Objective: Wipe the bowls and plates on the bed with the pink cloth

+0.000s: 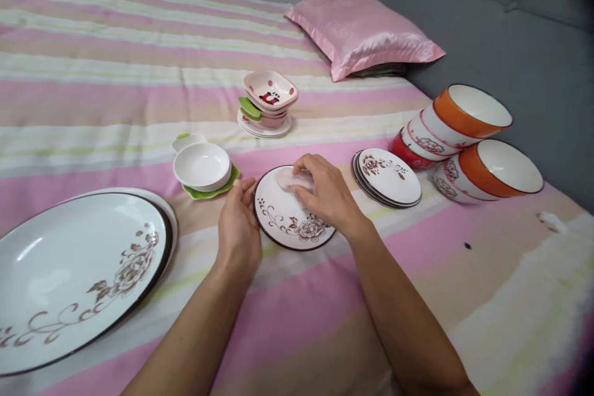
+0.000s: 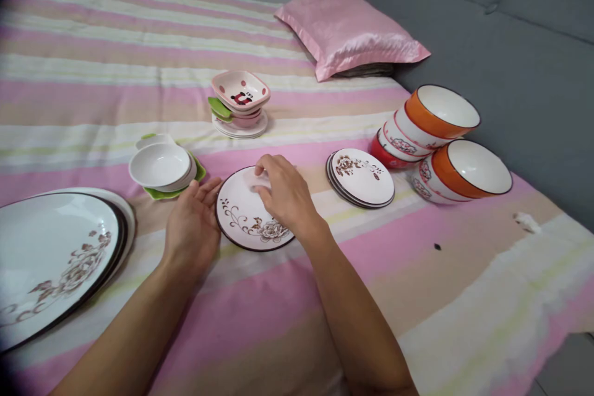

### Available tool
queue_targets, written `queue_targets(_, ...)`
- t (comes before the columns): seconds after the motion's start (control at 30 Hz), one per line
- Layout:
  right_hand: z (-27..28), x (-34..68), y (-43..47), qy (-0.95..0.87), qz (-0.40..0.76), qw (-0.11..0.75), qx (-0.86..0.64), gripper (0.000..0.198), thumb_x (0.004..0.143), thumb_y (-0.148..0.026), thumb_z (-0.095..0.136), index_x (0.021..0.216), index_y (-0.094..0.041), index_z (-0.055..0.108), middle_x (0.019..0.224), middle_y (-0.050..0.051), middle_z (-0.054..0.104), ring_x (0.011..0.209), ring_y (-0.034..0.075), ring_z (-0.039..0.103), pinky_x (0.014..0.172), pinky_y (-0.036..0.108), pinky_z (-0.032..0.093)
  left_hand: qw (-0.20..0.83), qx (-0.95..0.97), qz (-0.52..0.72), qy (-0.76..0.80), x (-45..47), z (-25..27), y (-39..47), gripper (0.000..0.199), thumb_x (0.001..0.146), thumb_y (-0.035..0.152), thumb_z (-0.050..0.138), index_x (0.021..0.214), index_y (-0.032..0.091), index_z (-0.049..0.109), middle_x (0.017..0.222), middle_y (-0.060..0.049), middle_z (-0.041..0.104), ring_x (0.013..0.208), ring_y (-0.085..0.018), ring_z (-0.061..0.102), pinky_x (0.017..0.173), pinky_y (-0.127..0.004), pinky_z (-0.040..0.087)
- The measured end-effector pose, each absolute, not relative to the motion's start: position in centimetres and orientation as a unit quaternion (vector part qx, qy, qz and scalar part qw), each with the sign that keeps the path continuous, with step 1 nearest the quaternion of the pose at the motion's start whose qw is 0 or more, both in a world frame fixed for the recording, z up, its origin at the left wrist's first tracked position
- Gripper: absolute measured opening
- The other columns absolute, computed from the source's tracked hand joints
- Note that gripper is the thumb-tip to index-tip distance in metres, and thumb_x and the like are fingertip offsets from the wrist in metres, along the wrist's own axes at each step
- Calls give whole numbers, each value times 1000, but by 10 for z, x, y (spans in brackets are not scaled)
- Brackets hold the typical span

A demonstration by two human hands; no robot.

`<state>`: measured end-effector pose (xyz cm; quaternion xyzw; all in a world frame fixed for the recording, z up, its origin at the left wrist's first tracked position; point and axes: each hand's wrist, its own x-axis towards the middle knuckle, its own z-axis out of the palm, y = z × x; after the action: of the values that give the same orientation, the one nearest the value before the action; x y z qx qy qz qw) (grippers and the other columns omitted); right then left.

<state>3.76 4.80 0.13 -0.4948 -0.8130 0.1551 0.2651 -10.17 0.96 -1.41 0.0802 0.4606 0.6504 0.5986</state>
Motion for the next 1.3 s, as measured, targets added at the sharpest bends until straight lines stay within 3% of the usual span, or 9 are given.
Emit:
queue_targets(0.13,1,34,47,-787,104,223,-566,4,78,-21,58,82,-20,60,93,4,61,90,20,56,82,32,42,596,81,651,463,-102,-14,10,26,88,36,44,87,14,59,90,-6,67,88,-16,64,79,-25,48)
queue_targets(0.33,-2,29,44,-765,140,173,-604,18,81,-23,55,98,-20,60,103,6,63,100,22,56,89,36,40,596,83,648,468,-101,-14,10,27,89,36,43,89,14,59,93,-6,67,90,-17,64,79,-26,49)
queue_targets(0.5,1,34,44,-799,195,152,-549,34,77,-12,52,110,-18,55,116,7,59,111,21,52,97,36,37,593,81,652,465,-102,-15,9,27,89,36,44,89,14,59,95,-7,66,91,-17,63,80,-27,49)
queue_targets(0.83,1,36,45,-843,270,189,-425,35,78,-8,47,109,-21,58,123,3,57,118,17,48,102,34,34,598,77,650,462,-103,-15,10,26,88,35,44,89,14,60,95,-7,65,93,-17,62,81,-27,48)
queue_targets(1.07,6,35,43,-860,312,179,-362,26,81,-11,52,102,-21,64,114,3,63,116,18,51,99,34,36,598,75,655,456,-104,-16,10,25,88,35,45,89,14,60,92,-5,64,93,-17,61,83,-27,47)
queue_targets(1.3,14,36,38,-853,382,133,-328,18,73,-11,63,86,-22,69,101,0,67,105,16,57,93,27,38,598,81,651,460,-103,-14,9,25,88,35,44,88,16,60,87,-4,64,90,-17,62,83,-28,47)
